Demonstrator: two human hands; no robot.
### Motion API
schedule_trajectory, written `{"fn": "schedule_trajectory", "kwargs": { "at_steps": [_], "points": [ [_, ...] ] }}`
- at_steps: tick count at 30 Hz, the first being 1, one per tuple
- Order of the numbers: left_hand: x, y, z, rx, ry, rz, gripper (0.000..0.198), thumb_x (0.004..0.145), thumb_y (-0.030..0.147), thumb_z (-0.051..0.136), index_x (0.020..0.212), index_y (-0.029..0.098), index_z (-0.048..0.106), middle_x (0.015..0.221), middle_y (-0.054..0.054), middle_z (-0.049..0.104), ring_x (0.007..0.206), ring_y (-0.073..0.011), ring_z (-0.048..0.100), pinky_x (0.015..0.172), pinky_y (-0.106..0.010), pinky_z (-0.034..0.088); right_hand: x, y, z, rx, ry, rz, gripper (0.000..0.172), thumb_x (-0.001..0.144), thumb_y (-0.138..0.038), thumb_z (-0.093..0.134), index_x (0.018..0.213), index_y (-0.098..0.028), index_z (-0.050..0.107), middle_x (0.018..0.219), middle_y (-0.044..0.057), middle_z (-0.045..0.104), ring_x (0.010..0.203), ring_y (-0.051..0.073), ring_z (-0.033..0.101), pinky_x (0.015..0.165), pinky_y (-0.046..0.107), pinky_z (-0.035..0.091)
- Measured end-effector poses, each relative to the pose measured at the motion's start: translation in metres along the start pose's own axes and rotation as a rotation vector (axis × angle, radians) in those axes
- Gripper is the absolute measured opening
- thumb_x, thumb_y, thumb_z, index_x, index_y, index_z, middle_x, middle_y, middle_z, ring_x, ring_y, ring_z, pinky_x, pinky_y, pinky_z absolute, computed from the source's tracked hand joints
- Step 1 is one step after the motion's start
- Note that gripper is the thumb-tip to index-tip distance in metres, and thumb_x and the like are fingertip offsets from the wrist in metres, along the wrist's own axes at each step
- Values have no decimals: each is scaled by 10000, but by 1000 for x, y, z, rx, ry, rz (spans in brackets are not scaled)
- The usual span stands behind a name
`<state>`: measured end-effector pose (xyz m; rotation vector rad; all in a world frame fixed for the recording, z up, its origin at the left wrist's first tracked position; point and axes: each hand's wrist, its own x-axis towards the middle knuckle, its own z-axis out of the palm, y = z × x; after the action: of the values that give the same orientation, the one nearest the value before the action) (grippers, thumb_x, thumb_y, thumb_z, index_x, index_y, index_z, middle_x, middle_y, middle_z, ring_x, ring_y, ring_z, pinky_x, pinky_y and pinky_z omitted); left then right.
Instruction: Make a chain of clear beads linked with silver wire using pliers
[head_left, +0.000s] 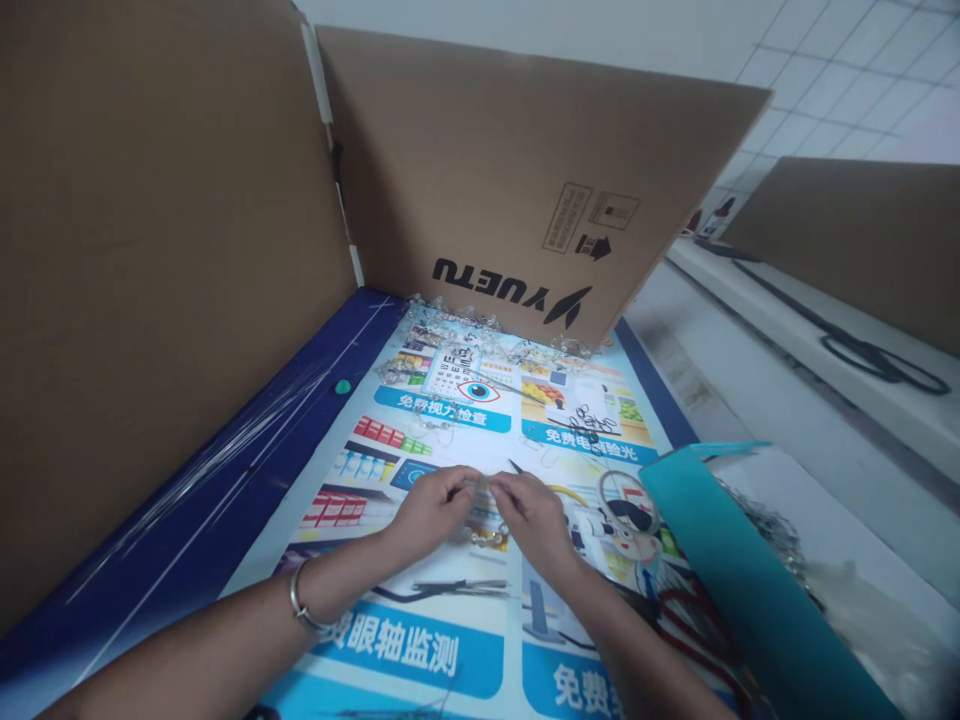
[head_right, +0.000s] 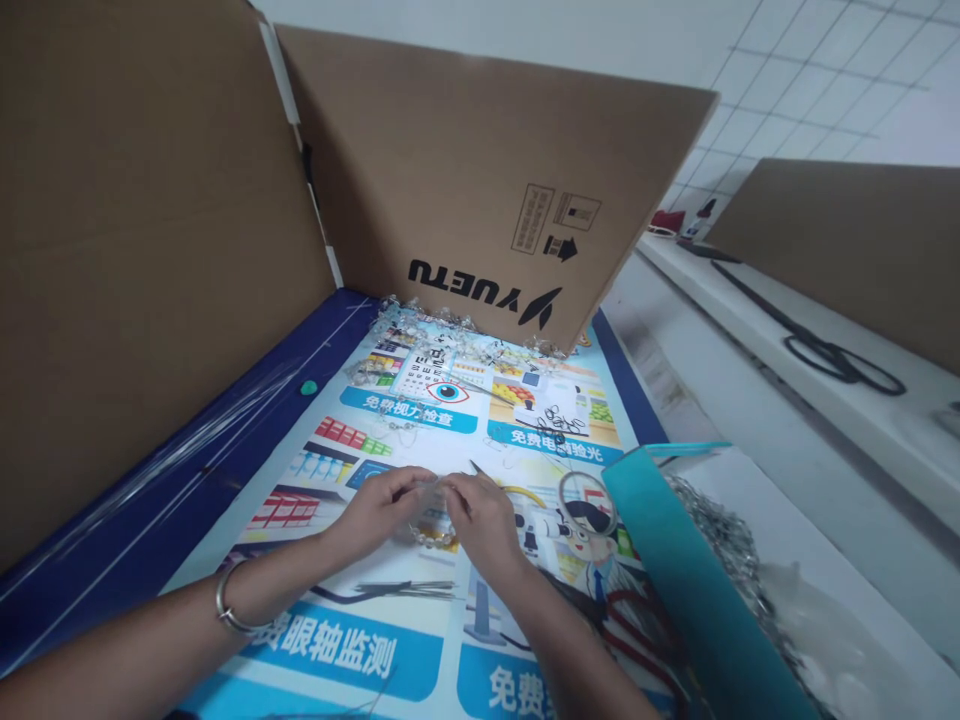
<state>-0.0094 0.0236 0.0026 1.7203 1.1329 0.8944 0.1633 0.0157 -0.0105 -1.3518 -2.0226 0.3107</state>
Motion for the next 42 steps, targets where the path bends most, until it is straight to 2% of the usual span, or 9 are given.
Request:
{"fn": "schedule_trajectory", "kwargs": {
  "at_steps": [8, 12, 15, 21, 25, 28, 31, 36, 42],
  "points": [
    [2, -9, 3, 71, 39, -16, 205, 763, 177, 469, 833, 203, 659, 760, 19, 676, 699, -138, 594, 648, -226, 420, -2, 3, 5, -55, -64, -66, 176, 845, -236, 467, 903, -234, 633, 770, 17, 645, 741, 163, 565, 687, 293, 444],
    [1, -10, 3, 123, 95, -16, 187, 768, 196, 486, 831, 203, 662, 724, 23, 672, 647, -127, 579, 618, -217, 415, -1, 1, -6, -99, -57, -135, 194, 861, -247, 443, 936, -225, 621, 799, 28, 647, 753, 166, 560, 718, 304, 436],
    [1, -9, 3, 153, 145, -16, 184, 771, 202, 490, 832, 198, 664, 682, 23, 656, 601, -117, 556, 579, -206, 404, -1, 2, -24, -287, -39, -107, 221, 856, -285, 454, 994, -210, 610, 864, 67, 643, 833, 202, 550, 782, 345, 409],
    [0, -5, 0, 186, 189, 2, 201, 796, 212, 470, 861, 189, 658, 686, 17, 647, 602, -107, 550, 595, -195, 418, -10, 9, -39, -699, -213, 78, 471, 749, -459, 577, 1131, -191, 514, 1113, 134, 539, 982, 303, 464, 749, 402, 366],
    [-1, -1, -1, 185, 203, 5, 212, 809, 239, 461, 881, 193, 655, 735, 9, 665, 631, -114, 567, 611, -201, 437, -11, 13, -35, -795, -295, 50, 345, 828, -334, 502, 1150, -212, 481, 1085, 103, 529, 949, 268, 459, 724, 376, 344],
    [-1, -1, -1, 178, 208, 17, 205, 810, 248, 470, 886, 194, 653, 793, 1, 678, 669, -120, 586, 635, -206, 450, -9, 16, -33, -843, -309, -20, 328, 832, -164, 454, 1158, -193, 469, 1010, 102, 535, 911, 248, 454, 712, 360, 330],
    [-1, 0, -1, 181, 215, 22, 202, 808, 250, 479, 895, 192, 651, 792, -1, 681, 661, -118, 590, 639, -205, 457, -8, 20, -29, -851, -300, -52, 324, 778, -54, 440, 1079, -153, 507, 925, 109, 537, 888, 243, 449, 715, 354, 326],
    [-2, 0, 0, 197, 225, 9, 215, 805, 267, 482, 906, 185, 654, 753, -6, 674, 634, -119, 584, 622, -210, 463, -8, 27, -24, -779, -209, -49, 274, 755, -25, 431, 995, -116, 528, 904, 123, 540, 888, 248, 449, 734, 364, 345],
    [-3, 0, 1, 193, 240, 29, 217, 778, 248, 492, 902, 183, 658, 765, -12, 677, 621, -122, 578, 624, -227, 475, 0, 24, -29, -333, -20, -35, 286, 814, -78, 366, 1069, -121, 487, 955, 107, 553, 918, 210, 479, 779, 341, 409]
  ]
}}
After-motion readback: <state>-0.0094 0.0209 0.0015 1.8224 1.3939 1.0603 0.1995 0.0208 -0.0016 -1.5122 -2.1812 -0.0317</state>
